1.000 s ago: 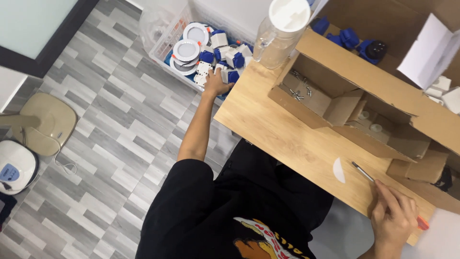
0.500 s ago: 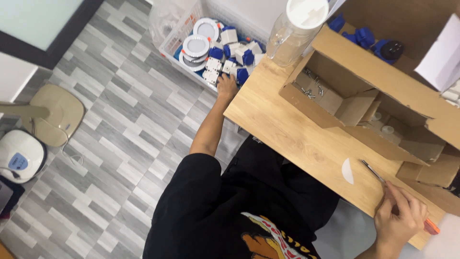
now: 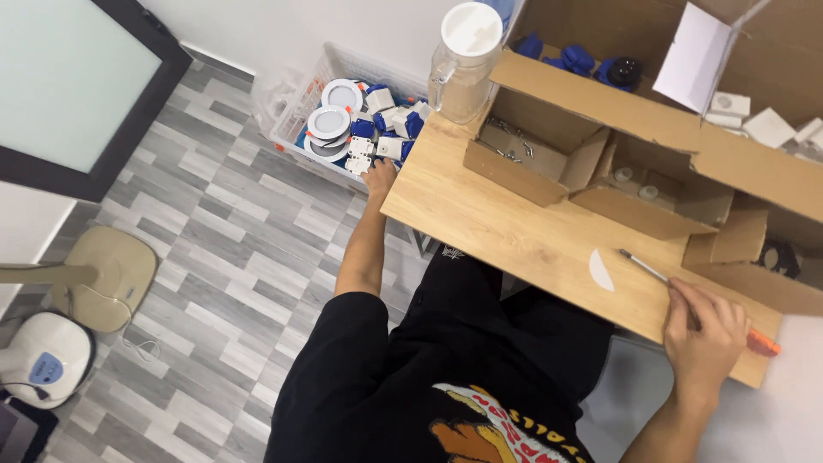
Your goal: The person assembles a white plastic electrical box with a blue circular cover. They use an orange screwdriver to tighten screws on the side of the box, then remove the cover to inspect the interior and place the components into a cardboard box.
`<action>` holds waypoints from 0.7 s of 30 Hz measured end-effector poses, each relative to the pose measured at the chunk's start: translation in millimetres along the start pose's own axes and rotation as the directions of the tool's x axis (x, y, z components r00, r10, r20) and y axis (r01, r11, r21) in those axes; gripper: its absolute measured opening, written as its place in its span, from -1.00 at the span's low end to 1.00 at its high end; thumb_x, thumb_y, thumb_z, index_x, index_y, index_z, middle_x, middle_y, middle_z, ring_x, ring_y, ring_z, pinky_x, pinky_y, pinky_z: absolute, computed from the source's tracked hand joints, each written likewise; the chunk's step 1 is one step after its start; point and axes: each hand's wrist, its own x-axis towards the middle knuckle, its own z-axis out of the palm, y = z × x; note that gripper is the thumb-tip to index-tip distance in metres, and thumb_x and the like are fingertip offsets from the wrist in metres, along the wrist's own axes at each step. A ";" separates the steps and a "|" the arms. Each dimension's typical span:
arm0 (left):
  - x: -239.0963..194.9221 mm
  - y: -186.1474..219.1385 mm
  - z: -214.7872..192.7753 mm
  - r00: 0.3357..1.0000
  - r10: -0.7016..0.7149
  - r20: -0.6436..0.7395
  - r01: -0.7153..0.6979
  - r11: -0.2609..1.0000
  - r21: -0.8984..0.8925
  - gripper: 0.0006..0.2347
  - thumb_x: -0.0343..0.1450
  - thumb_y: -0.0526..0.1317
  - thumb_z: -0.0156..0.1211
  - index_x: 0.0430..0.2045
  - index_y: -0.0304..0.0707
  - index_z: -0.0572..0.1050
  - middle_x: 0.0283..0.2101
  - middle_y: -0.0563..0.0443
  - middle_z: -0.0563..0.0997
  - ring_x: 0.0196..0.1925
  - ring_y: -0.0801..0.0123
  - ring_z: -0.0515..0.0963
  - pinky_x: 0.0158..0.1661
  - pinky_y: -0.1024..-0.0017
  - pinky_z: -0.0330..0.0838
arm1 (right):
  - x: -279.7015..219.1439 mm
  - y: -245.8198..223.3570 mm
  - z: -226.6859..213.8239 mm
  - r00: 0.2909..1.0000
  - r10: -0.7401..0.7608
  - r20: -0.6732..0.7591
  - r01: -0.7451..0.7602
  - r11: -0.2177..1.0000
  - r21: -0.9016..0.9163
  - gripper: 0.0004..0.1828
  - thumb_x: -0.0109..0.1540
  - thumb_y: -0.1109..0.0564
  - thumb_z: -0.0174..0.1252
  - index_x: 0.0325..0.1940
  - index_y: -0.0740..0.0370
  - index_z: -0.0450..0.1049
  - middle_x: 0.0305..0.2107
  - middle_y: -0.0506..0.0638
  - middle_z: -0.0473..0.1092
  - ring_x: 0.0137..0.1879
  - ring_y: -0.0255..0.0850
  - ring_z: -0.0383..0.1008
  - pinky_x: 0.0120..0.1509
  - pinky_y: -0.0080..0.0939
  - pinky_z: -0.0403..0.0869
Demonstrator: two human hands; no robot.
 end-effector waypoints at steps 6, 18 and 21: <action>-40.1 -23.5 -97.6 0.998 0.043 -0.049 -0.061 0.892 -0.448 -0.35 0.42 0.26 0.27 0.31 -0.16 0.45 0.23 -0.27 0.59 0.21 -0.23 0.61 0.11 -0.14 0.47 | -3.1 -4.4 -1.4 0.999 0.023 -0.024 -0.024 0.999 -0.021 -0.87 0.59 0.23 0.51 0.23 0.12 0.83 0.05 -0.03 0.66 0.15 -0.01 0.54 0.40 -0.04 0.43; -185.4 -13.3 -319.8 0.752 0.188 -0.631 -0.650 0.367 -0.665 -0.69 0.44 -0.10 0.53 -0.06 -0.10 0.50 -0.10 0.16 0.61 -0.06 0.46 0.60 -0.04 0.47 0.49 | -5.4 -24.6 -15.8 0.987 -0.119 -0.105 0.131 0.984 0.122 -0.92 0.56 0.31 0.54 0.13 0.32 0.78 0.19 0.15 0.63 0.28 0.14 0.55 0.43 0.08 0.33; -210.2 5.9 -331.5 0.625 0.397 -0.672 -0.775 0.215 -0.594 -0.63 0.48 -0.23 0.53 0.11 -0.18 0.49 0.08 0.02 0.61 0.03 0.38 0.58 -0.04 0.48 0.50 | 10.1 -55.4 -27.9 0.984 -0.146 -0.104 0.169 0.950 0.263 -0.90 0.53 0.40 0.48 0.14 0.43 0.75 0.17 0.24 0.59 0.28 0.16 0.56 0.50 0.11 0.29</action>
